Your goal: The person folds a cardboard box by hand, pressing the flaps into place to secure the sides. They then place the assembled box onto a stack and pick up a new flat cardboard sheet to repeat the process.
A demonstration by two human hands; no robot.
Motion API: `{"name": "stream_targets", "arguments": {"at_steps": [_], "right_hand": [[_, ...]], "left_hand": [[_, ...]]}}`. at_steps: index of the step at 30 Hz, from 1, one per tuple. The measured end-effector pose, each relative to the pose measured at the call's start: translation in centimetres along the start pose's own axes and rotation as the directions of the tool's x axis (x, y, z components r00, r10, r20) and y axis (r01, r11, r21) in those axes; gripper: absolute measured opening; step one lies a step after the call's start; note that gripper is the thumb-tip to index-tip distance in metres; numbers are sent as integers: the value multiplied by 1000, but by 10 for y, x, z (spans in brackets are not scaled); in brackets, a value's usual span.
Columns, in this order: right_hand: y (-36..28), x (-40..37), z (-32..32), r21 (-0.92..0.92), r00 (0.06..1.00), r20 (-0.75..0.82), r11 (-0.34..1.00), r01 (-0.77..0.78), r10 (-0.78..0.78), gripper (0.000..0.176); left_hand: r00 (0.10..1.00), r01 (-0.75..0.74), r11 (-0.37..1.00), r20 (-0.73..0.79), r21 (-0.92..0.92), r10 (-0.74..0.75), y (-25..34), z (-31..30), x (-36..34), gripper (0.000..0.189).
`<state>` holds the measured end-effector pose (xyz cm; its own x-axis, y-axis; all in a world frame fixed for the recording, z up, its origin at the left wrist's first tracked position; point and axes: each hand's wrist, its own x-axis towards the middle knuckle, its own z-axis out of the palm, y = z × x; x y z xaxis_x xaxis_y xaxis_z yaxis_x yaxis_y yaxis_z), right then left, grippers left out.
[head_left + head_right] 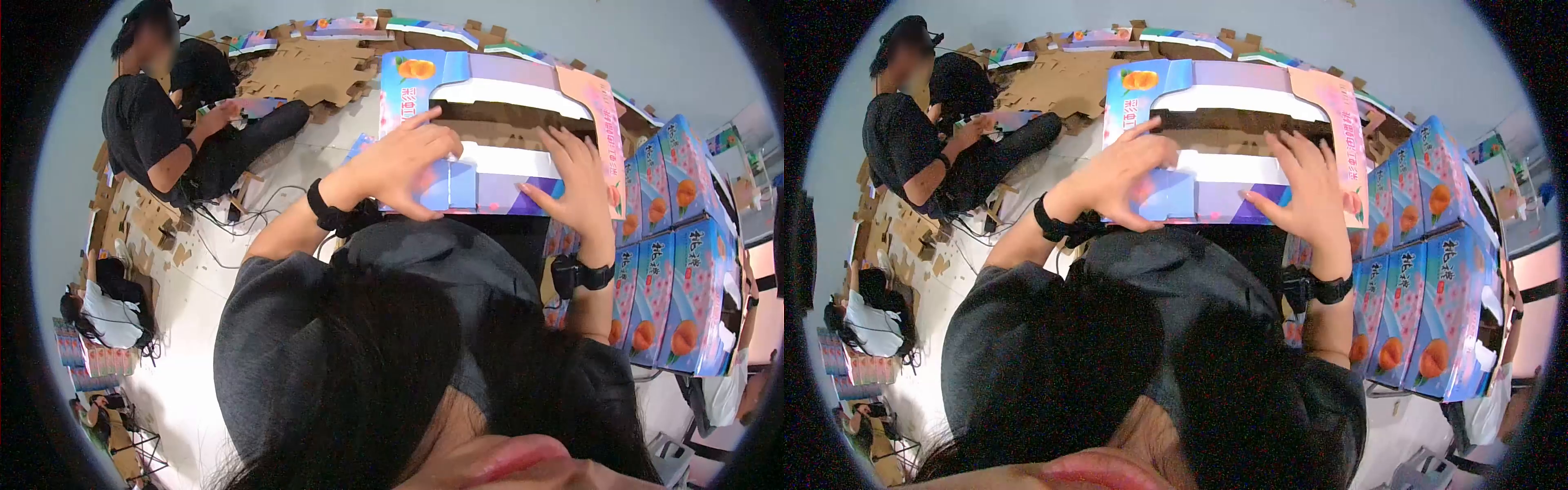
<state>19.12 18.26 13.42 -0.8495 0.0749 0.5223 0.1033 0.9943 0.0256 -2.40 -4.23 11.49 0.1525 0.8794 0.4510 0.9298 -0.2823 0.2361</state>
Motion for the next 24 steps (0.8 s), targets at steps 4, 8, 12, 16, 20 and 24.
{"name": "stream_targets", "arguments": {"at_steps": [4,8,12,16,20,24], "right_hand": [[1,-12,18,-11,999,18,999,-33,33,71],[-13,-15,22,-5,996,-19,996,-87,87,70],[-29,-12,26,9,993,-23,993,-118,118,69],[-50,-13,35,21,981,-135,991,-135,137,64],[-41,-18,28,117,966,-259,993,12,18,52],[-23,-33,-11,150,936,-350,989,3,51,42]], "left_hand": [[998,36,979,44,199,-46,14,-13,0,84],[997,69,990,13,120,-71,46,-11,4,86],[993,-3,1000,-116,-23,0,67,11,24,88],[976,82,996,-205,39,-72,48,46,38,96],[976,36,998,-217,51,-24,45,56,38,104],[914,-13,1000,-406,-11,7,47,30,21,95]]}}
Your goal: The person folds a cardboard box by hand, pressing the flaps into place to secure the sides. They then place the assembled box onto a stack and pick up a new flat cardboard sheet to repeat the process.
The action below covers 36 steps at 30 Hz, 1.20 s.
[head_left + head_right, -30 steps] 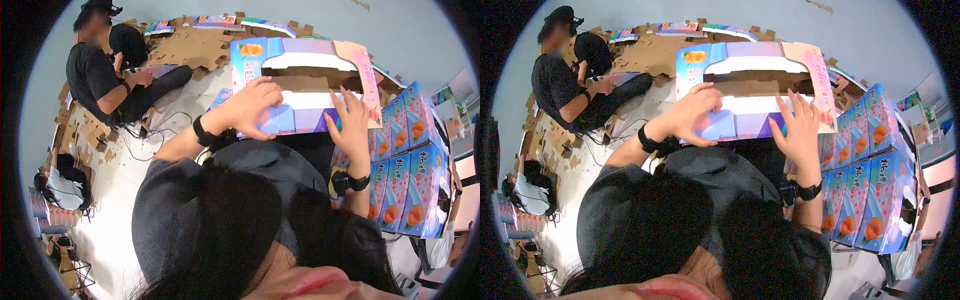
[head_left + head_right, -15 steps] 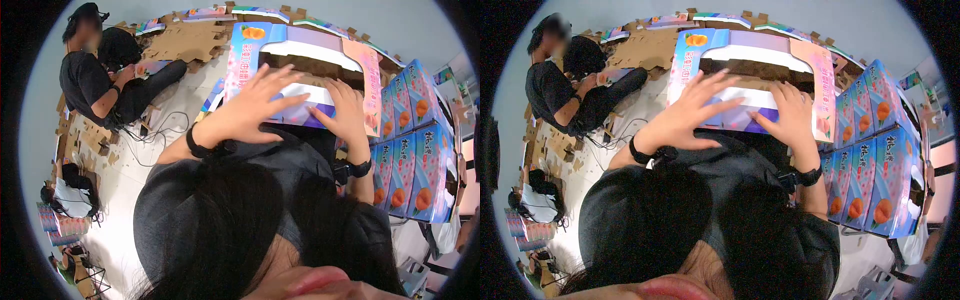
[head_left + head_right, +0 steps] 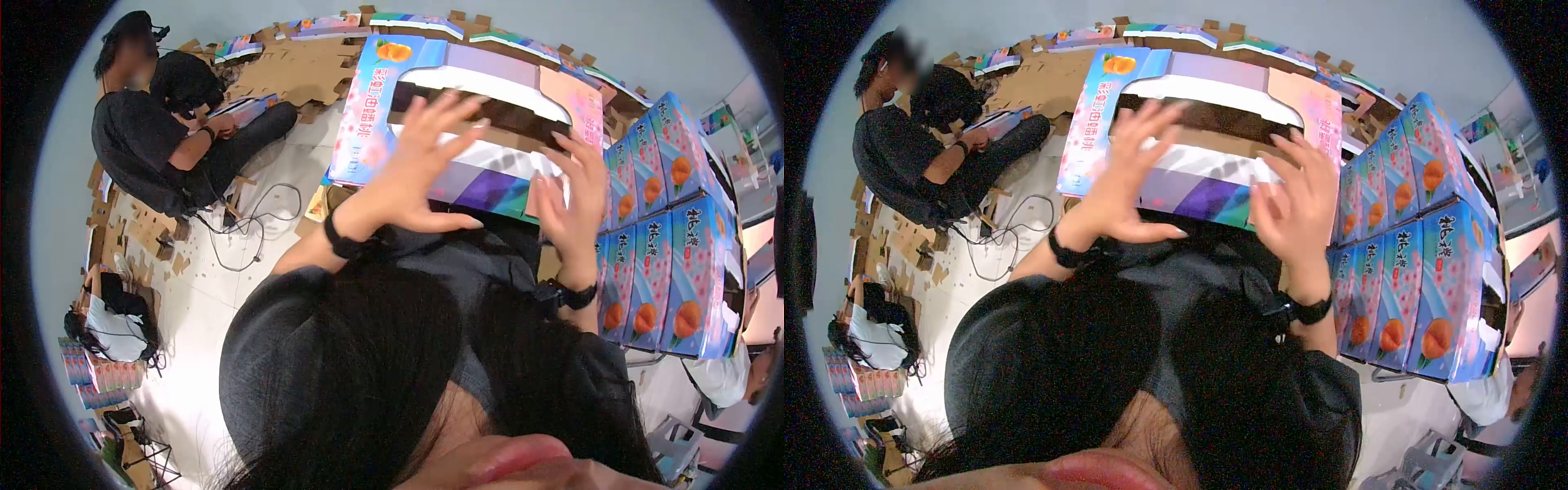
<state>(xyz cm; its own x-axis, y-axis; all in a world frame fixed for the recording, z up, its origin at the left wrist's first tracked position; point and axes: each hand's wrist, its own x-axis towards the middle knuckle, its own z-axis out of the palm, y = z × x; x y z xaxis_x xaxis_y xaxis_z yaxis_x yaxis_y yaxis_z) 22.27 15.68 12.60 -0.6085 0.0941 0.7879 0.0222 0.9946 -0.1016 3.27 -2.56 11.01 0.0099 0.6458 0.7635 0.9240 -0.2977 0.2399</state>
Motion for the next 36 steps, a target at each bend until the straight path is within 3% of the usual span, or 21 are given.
{"name": "stream_targets", "arguments": {"at_steps": [1,4,7,10,13,16,19,22,25,31,36], "right_hand": [[1,0,-8,-10,999,8,999,-52,52,40],[7,-11,-27,-47,984,49,985,-168,170,36],[17,-24,-41,-77,978,105,982,-172,180,35],[32,-44,-44,-138,968,34,960,-243,250,40],[37,-52,-46,-195,929,-3,911,-364,370,51],[49,-68,-41,-154,817,51,813,-562,574,61],[66,-80,-33,69,624,270,631,-773,733,65],[63,-80,-34,121,563,372,563,-818,738,66],[61,-77,-39,47,445,453,479,-877,772,66],[76,-93,-37,40,378,562,432,-901,736,65],[75,-96,-42,156,443,653,464,-872,614,60]], "left_hand": [[997,-1,999,-74,33,4,-1,-14,-2,90],[987,141,945,-110,296,-113,-12,-56,-19,76],[949,312,900,-143,304,-281,-35,-83,-44,60],[722,686,724,-57,-77,-690,-57,-86,-89,55],[507,861,484,188,-157,-841,-84,-88,-129,60],[317,944,330,324,-17,-891,-85,-86,-132,65],[441,887,460,350,-30,-827,-71,-80,-117,68],[391,918,383,398,-104,-830,-65,-74,-107,70],[413,911,371,408,-181,-815,-61,-74,-105,71],[407,913,387,396,-131,-824,-64,-76,-108,71],[447,894,397,356,-207,-821,-89,-67,-133,73]]}}
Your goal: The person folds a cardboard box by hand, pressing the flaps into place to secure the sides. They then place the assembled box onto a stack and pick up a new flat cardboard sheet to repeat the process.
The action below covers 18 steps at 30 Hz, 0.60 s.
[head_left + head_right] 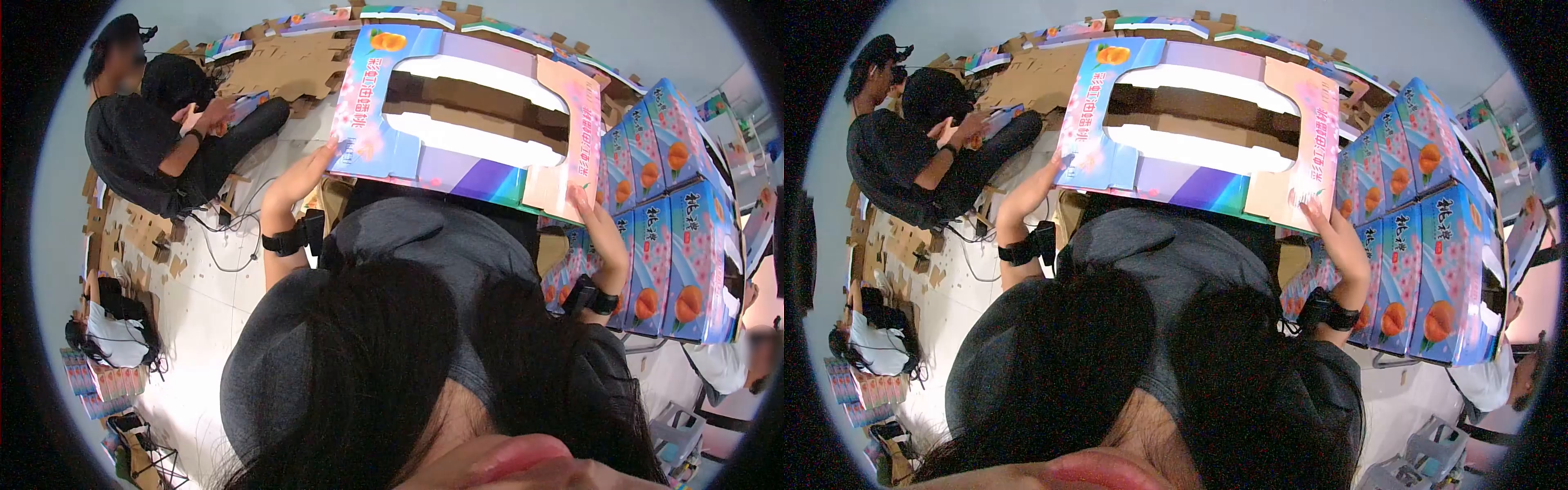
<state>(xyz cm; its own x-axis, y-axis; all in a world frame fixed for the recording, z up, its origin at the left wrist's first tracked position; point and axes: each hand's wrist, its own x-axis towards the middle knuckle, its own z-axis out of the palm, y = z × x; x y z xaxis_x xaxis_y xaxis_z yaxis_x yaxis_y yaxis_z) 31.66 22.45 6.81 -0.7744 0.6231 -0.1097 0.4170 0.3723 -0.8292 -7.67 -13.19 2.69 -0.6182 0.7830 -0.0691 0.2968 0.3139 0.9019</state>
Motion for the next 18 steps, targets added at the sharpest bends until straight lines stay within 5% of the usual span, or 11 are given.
{"name": "stream_targets", "arguments": {"at_steps": [4,7,11,16,17,18], "right_hand": [[14,2,-1,168,994,106,986,-1,-17,57],[22,6,0,204,991,133,979,2,-30,58],[84,18,-7,354,982,182,935,-10,-59,66],[99,14,-20,768,952,227,639,-46,-204,93],[54,7,0,880,1000,14,475,-4,-17,109],[43,6,0,888,999,-17,459,38,-50,112]], "left_hand": [[983,181,943,56,-281,-172,2,3,0,75],[962,264,914,152,-307,-227,2,2,5,77],[981,194,932,41,-307,-190,11,11,-1,76],[999,-30,994,-28,-103,28,3,4,-9,67],[998,-52,995,-31,-90,49,4,3,-11,66],[1000,0,992,-1,-130,0,15,-1,-15,66]]}}
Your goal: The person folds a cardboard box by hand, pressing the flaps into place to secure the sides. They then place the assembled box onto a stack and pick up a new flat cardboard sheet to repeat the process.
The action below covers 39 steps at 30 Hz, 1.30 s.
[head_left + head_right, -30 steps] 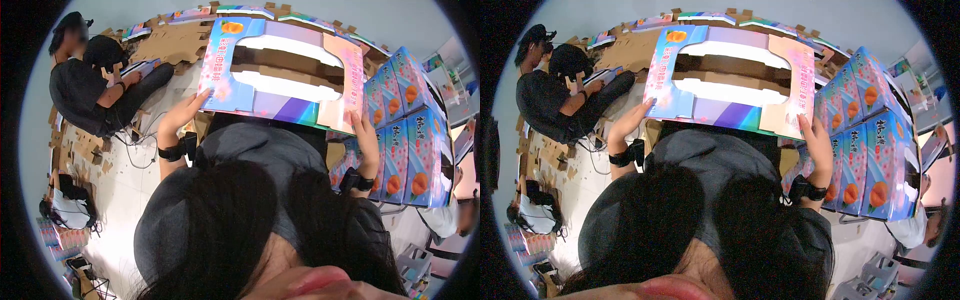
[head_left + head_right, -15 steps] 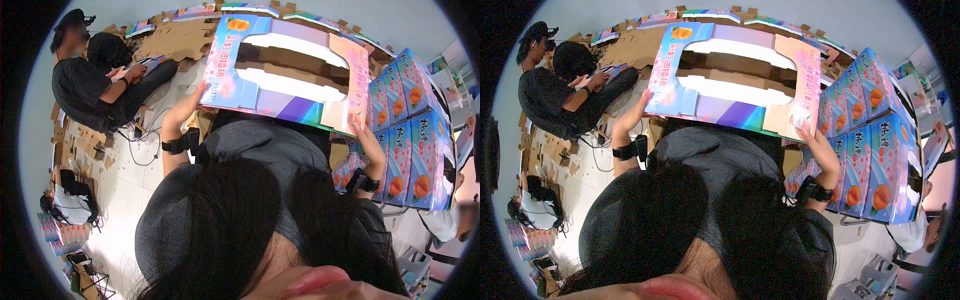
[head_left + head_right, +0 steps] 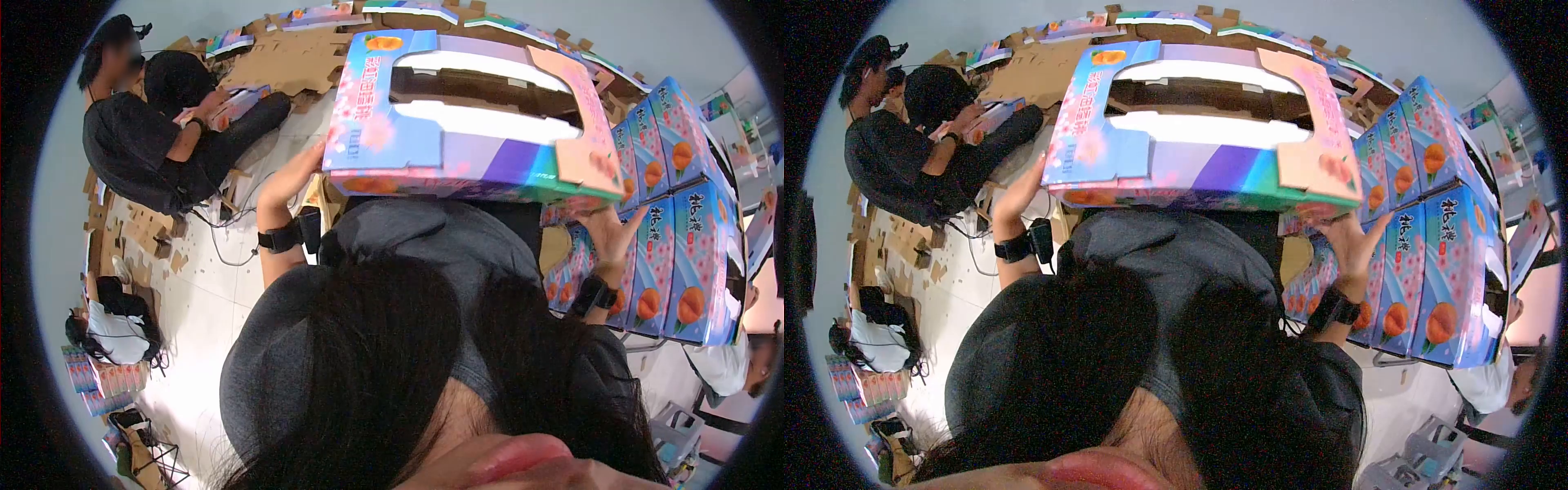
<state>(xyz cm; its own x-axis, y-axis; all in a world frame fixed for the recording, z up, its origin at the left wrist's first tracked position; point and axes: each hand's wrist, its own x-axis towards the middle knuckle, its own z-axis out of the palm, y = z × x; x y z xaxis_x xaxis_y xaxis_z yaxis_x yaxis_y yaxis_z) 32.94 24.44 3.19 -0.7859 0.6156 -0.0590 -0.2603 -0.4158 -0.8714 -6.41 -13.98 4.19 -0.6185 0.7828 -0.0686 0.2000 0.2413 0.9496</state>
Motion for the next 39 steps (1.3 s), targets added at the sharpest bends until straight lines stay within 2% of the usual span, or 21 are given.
{"name": "stream_targets", "arguments": {"at_steps": [1,2,3,4,5,8,9,12,13,15,16,19,22,23,25,28,29,32,34,37,39], "right_hand": [[-3,0,6,18,999,16,999,40,-41,114],[-3,2,9,38,996,31,996,79,-81,117],[-1,5,4,50,993,51,993,105,-108,111],[2,9,4,-8,995,-5,995,99,-99,108],[4,14,3,-66,993,-62,994,91,-95,105],[7,16,11,-182,980,-186,983,39,-73,97],[9,15,16,-209,974,-220,978,13,-60,94],[4,9,32,-331,964,-264,941,-71,-20,86],[2,5,44,-414,941,-326,908,-60,-87,85],[-4,4,33,-434,966,-257,890,-139,25,85],[-7,4,29,-448,972,-223,877,-175,80,85],[-5,5,38,-325,978,-179,932,-161,107,85],[2,10,29,-340,985,-171,937,-85,28,79],[4,11,26,-351,987,-161,935,-50,-7,76],[7,10,30,-388,988,-115,920,48,-100,70],[12,15,30,-303,974,-104,939,163,-202,67],[10,15,30,-258,978,-32,947,191,-206,73],[11,17,51,-295,943,20,899,324,-333,75],[8,21,56,-337,937,65,876,345,-344,87],[7,30,78,-419,930,126,831,367,-347,105],[22,49,65,-512,888,214,727,457,-407,108]], "left_hand": [[998,55,998,24,-38,-54,5,-2,-4,66],[994,52,994,104,-93,-42,0,-6,-4,67],[983,53,988,183,-146,-26,-10,-11,1,68],[966,55,979,260,-197,-2,-17,-14,7,69],[962,70,970,271,-233,-4,-25,-10,15,76],[960,222,969,196,-107,-198,-7,11,13,80],[960,215,976,188,-26,-207,-10,10,14,81],[947,257,966,200,2,-252,-18,1,24,75],[969,213,976,138,-37,-206,-18,2,26,72],[994,109,988,9,-106,-109,-5,15,30,67],[989,78,979,-105,-188,-99,8,27,26,59],[990,80,910,-77,-407,-121,12,38,34,55],[981,-56,857,-189,-513,-49,18,53,38,57],[992,7,829,-99,-559,-76,22,50,38,61],[995,-17,847,-95,-531,-39,15,48,38,65],[990,0,908,-126,-418,-57,15,51,28,73],[987,15,931,-144,-366,-72,17,51,26,75],[987,127,901,-37,-416,-156,-4,30,40,87],[972,194,893,-43,-406,-231,-1,23,43,98],[939,146,858,-205,-493,-278,16,34,36,94],[951,-44,871,-289,-488,-114,-3,35,50,85]]}}
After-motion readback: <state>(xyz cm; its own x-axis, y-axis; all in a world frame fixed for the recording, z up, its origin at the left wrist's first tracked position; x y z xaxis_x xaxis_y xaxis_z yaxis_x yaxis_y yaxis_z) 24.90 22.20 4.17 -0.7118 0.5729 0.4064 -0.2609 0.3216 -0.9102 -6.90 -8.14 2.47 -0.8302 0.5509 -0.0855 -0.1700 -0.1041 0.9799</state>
